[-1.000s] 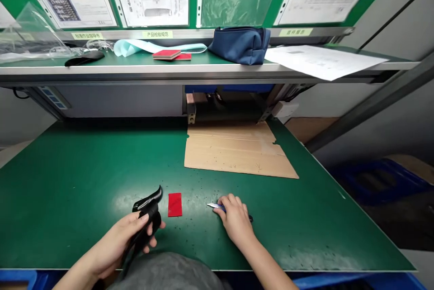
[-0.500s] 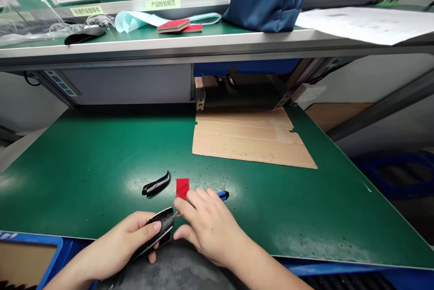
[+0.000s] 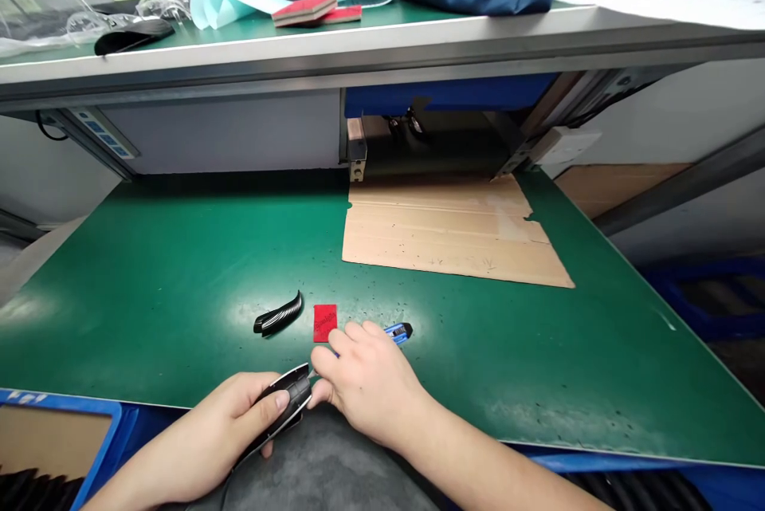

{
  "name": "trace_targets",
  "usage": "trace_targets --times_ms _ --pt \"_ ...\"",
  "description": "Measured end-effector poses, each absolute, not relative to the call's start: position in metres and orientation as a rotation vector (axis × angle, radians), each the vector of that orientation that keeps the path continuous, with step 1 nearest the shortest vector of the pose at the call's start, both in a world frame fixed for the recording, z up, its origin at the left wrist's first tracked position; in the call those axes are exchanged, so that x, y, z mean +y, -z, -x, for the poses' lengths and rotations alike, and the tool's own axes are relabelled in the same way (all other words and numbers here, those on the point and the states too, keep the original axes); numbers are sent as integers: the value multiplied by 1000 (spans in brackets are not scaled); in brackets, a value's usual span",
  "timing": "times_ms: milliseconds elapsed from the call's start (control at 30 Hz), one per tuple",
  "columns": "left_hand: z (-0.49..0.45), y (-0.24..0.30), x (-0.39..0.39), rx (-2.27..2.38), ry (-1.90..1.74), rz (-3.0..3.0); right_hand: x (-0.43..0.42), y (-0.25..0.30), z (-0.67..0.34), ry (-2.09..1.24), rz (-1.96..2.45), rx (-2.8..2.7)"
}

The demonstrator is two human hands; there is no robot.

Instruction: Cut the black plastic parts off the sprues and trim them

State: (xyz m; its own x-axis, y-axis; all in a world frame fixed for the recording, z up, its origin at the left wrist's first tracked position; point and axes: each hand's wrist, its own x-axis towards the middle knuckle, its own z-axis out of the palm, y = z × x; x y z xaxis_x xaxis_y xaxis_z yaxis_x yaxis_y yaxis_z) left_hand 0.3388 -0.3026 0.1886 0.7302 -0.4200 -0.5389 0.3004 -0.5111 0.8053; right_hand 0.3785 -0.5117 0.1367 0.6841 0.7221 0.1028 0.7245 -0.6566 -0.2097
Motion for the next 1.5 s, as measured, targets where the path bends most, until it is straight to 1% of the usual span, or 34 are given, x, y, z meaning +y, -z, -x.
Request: trace_targets --times_ms 133,233,300,400,467,500,567,767,867,1000,1133,1367,1500 --pt "-341 -190 -305 -93 878 -1974 -510 -133 -380 -37 2667 -1177" --pt "-343 -189 -306 -102 866 -2072 -511 -131 -383 -163 2608 -1203" --pt "-344 -188 -307 -113 868 -2096 -514 -129 -386 -334 2436 -1191" --pt "-345 -185 -307 -97 853 -2034 -518 -125 -388 -650 1952 -1027" --pt "-344 -182 -306 -65 820 -1976 -519 -121 -387 -709 1725 -826" --pt "-343 -180 -306 -38 806 -1932 -518 -119 -385 -684 1689 -744" --pt "-341 -175 -305 38 792 -1807 -516 -115 -381 -566 1770 -667" --pt "-337 -164 -308 204 715 -1487 -509 -111 -371 -195 2442 -849" --pt "-338 -163 -312 207 702 -1438 -507 -113 -370 -90 2591 -920" --pt "-336 -161 -314 226 655 -1404 -505 -116 -369 22 2666 -970" --pt "-333 -157 -314 237 619 -1440 -503 -117 -368 66 2689 -994" --pt "-331 -156 -314 241 631 -1485 -500 -114 -365 40 2686 -1061" --pt "-331 -160 -314 222 635 -1512 -501 -114 -367 -37 2665 -1134"
